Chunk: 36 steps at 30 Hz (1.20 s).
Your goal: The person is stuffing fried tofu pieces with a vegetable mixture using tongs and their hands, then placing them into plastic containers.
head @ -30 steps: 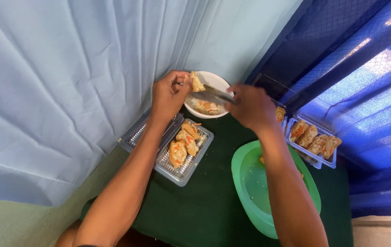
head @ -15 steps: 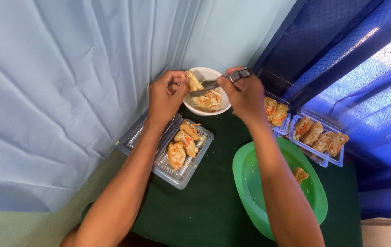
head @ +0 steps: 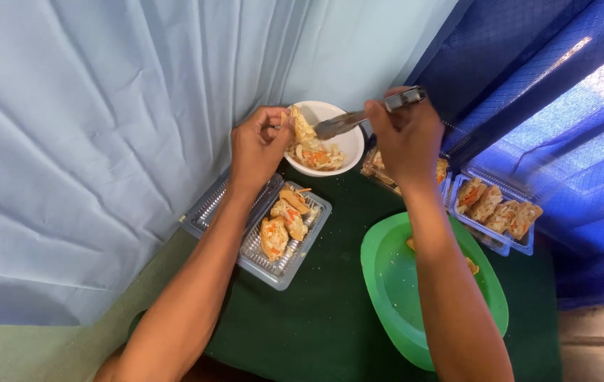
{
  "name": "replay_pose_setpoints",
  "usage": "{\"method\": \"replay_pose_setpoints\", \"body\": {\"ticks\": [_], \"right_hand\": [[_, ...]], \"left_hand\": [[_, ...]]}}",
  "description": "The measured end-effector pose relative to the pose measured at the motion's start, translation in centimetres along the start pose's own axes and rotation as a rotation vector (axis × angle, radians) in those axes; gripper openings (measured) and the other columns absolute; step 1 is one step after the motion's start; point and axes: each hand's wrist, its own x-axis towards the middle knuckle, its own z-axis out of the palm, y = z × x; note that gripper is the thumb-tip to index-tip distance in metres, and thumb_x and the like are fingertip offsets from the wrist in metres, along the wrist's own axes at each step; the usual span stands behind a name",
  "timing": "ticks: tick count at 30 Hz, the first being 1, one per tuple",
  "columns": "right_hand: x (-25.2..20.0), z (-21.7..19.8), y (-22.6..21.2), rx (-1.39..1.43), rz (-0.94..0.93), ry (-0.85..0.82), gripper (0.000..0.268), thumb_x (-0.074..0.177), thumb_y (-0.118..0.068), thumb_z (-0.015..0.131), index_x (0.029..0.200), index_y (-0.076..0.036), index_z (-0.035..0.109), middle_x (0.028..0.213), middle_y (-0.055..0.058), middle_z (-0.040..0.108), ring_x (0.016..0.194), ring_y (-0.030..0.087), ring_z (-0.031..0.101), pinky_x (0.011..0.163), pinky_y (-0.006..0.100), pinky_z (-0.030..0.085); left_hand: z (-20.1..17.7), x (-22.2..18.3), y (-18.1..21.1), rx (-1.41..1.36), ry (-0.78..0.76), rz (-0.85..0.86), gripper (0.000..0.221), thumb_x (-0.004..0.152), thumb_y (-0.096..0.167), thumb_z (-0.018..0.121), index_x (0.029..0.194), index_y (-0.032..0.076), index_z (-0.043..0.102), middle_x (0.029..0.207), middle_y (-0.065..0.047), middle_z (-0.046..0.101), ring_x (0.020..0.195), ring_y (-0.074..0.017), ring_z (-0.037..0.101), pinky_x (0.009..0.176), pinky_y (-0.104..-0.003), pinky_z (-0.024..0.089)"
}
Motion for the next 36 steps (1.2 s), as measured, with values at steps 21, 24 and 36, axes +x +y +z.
{"method": "replay_pose_setpoints", "body": {"ticks": [21,24,36], "right_hand": [[-1.5,-0.2,-0.9,0.064,0.125,-0.005,0.027,0.102,-0.011,0.072,0.119,0.007,0.061,0.106,0.034,0.071,0.097,0.042,0.075,0.073,0.045,0.066],[-1.7,-1.7,-1.6,0.098,0.159,0.033,0.028,0.103,-0.012,0.069,0.121,0.007,0.059,0.103,0.03,0.07,0.095,0.036,0.075,0.075,0.042,0.067],[-2.9,-1.2,-8.3,0.258,0.127,0.175,0.029,0.105,-0.013,0.066,0.121,0.009,0.055,0.103,0.031,0.07,0.094,0.034,0.076,0.077,0.04,0.07]], "left_hand": [[0.2,0.0,-0.1,-0.044,-0.006,0.007,0.022,0.097,0.009,0.069,0.112,-0.007,0.07,0.092,-0.023,0.074,0.065,-0.0194,0.074,0.058,-0.031,0.064],[0.2,-0.1,-0.2,-0.041,-0.009,0.016,0.022,0.096,0.008,0.07,0.111,-0.007,0.07,0.092,-0.024,0.073,0.066,-0.022,0.075,0.059,-0.033,0.064],[0.5,0.0,-0.4,-0.092,-0.008,-0.02,0.019,0.094,0.008,0.07,0.107,-0.007,0.071,0.09,-0.027,0.071,0.07,-0.026,0.076,0.062,-0.033,0.066]]}}
